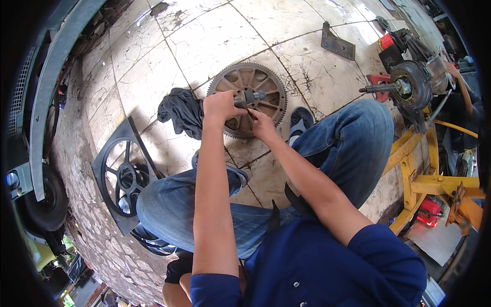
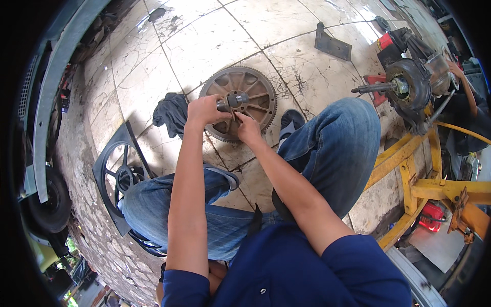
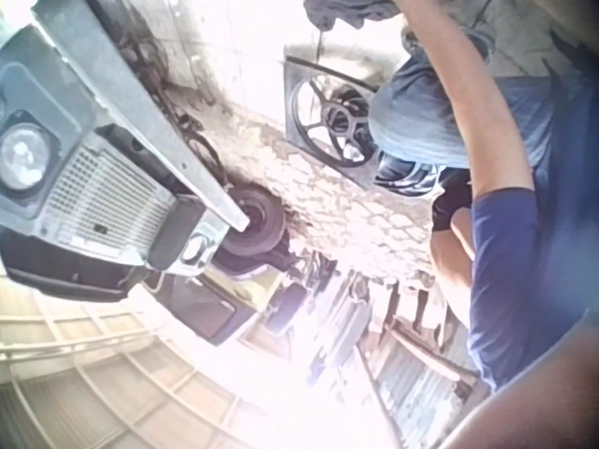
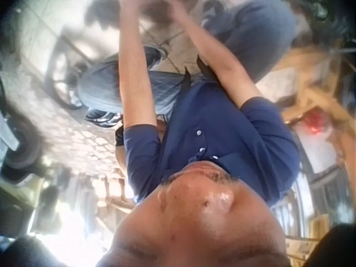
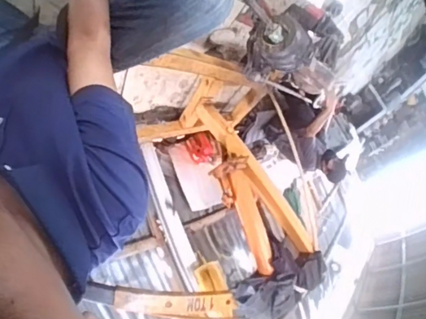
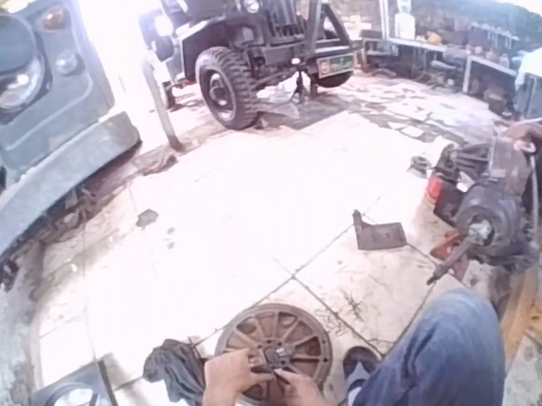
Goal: The person sits on the floor and uses a small tool to scrape and clean a large metal gear. They then use a red sanding block to smooth a small metal part, repeatedly flipping it to sand different edges.
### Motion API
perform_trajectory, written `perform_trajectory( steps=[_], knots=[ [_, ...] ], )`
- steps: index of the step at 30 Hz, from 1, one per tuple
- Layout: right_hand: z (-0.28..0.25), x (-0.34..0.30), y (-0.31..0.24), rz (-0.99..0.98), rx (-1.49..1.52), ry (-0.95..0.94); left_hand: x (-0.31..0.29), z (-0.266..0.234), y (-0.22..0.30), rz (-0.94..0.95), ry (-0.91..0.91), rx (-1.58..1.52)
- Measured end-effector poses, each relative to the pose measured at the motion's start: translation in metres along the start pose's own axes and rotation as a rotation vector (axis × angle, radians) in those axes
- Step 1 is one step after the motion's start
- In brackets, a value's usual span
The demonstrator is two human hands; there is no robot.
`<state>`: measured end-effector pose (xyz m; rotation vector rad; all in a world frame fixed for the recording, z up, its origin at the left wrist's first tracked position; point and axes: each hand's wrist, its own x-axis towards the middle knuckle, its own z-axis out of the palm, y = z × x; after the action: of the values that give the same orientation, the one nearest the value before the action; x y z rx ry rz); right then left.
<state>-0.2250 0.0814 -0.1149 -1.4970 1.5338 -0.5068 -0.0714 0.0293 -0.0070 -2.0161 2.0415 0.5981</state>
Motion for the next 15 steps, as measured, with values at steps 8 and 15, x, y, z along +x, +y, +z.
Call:
perform_trajectory(
  steps=[8, 15],
  knots=[
    [0.011, 0.002, 0.032, -0.061, 0.036, -0.017, -0.002, 0.007, 0.001, 0.012, 0.179, -0.038],
    [0.015, -0.004, 0.043, -0.145, 0.048, 0.043, -0.012, 0.008, 0.004, 0.198, 0.495, -0.205]
  ],
)
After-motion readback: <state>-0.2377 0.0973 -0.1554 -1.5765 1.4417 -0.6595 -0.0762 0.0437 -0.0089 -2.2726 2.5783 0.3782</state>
